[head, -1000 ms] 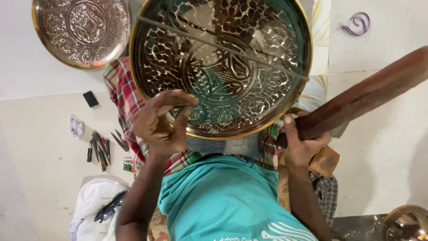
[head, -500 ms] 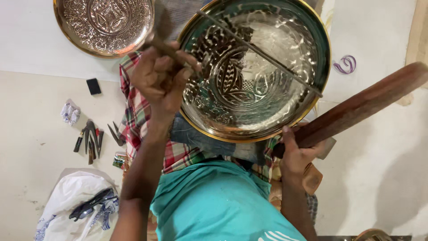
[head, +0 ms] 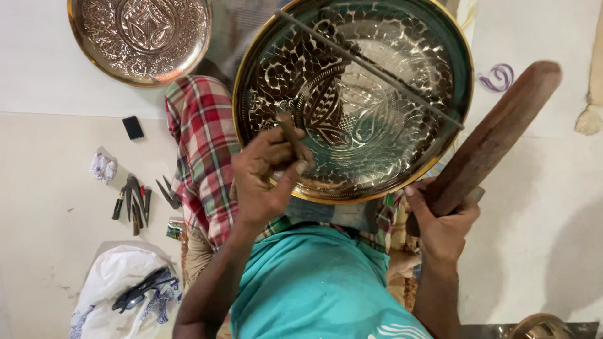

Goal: The person sits on the floor with an engraved brass plate on their lap and hammers a chisel-like punch with a wooden mallet to emboss the decorative pattern into the metal. They reposition the punch across different areas of the plate and occasionally rub or point at the surface between hammering.

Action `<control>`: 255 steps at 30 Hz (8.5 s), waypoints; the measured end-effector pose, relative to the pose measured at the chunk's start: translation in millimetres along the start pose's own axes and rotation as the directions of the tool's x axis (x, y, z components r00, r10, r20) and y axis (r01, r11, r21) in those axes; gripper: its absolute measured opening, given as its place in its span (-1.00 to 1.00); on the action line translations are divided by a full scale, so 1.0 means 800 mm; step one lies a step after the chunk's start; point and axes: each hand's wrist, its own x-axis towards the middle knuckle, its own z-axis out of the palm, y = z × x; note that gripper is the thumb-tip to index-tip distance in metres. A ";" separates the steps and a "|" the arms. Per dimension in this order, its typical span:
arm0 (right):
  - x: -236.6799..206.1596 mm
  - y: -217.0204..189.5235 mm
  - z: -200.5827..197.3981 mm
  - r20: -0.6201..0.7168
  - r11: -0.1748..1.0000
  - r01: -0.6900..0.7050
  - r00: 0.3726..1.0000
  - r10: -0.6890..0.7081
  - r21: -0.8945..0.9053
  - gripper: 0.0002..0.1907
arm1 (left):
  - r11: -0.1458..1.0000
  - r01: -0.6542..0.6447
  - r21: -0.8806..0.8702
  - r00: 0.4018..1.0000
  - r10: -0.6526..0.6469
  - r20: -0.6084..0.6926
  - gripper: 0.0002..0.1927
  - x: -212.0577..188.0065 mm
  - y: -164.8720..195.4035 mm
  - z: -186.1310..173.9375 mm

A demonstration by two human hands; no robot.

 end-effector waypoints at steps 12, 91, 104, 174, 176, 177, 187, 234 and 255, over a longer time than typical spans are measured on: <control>-0.020 -0.056 0.022 0.400 0.971 0.062 0.916 0.037 -0.233 -0.53 | 0.866 0.077 0.495 0.992 -0.015 -0.128 -0.61 -0.041 0.002 0.029; 0.121 -0.176 0.065 0.653 0.582 0.356 0.612 0.446 -0.731 -0.63 | 0.793 0.032 0.608 0.993 0.041 -0.107 -0.75 -0.053 -0.006 0.026; 0.104 -0.138 0.041 0.727 0.506 0.550 0.632 0.267 -0.664 -0.57 | 0.850 0.098 0.517 0.994 -0.053 -0.100 -0.73 -0.046 0.008 0.025; -0.069 -0.009 0.019 0.133 0.957 -0.129 0.977 0.168 -0.260 -0.64 | 0.730 -0.303 0.613 0.704 -0.262 0.660 -0.32 0.026 0.008 -0.003; -0.070 -0.009 0.019 0.134 0.957 -0.145 0.974 0.183 -0.252 -0.61 | 0.729 -0.314 0.608 0.708 -0.248 0.662 -0.32 0.026 0.009 -0.003; -0.070 -0.010 0.018 0.154 0.895 -0.131 0.965 0.214 -0.427 -0.60 | 0.729 -0.305 0.613 0.705 -0.260 0.660 -0.31 0.025 0.010 -0.003; -0.072 -0.002 0.019 0.106 0.950 -0.156 0.976 0.191 -0.272 -0.74 | 0.715 -0.316 0.624 0.655 -0.311 0.688 -0.29 0.034 0.014 -0.004; 0.027 -0.099 0.040 0.420 0.879 0.142 0.905 0.071 -0.454 -0.61 | 0.802 -0.104 0.589 0.967 -0.057 0.249 -0.52 -0.015 0.005 0.000; 0.068 -0.132 0.052 0.653 0.788 0.285 0.734 0.187 -0.545 -0.59 | 0.763 -0.111 0.637 0.976 -0.037 0.215 -0.59 -0.017 -0.003 -0.002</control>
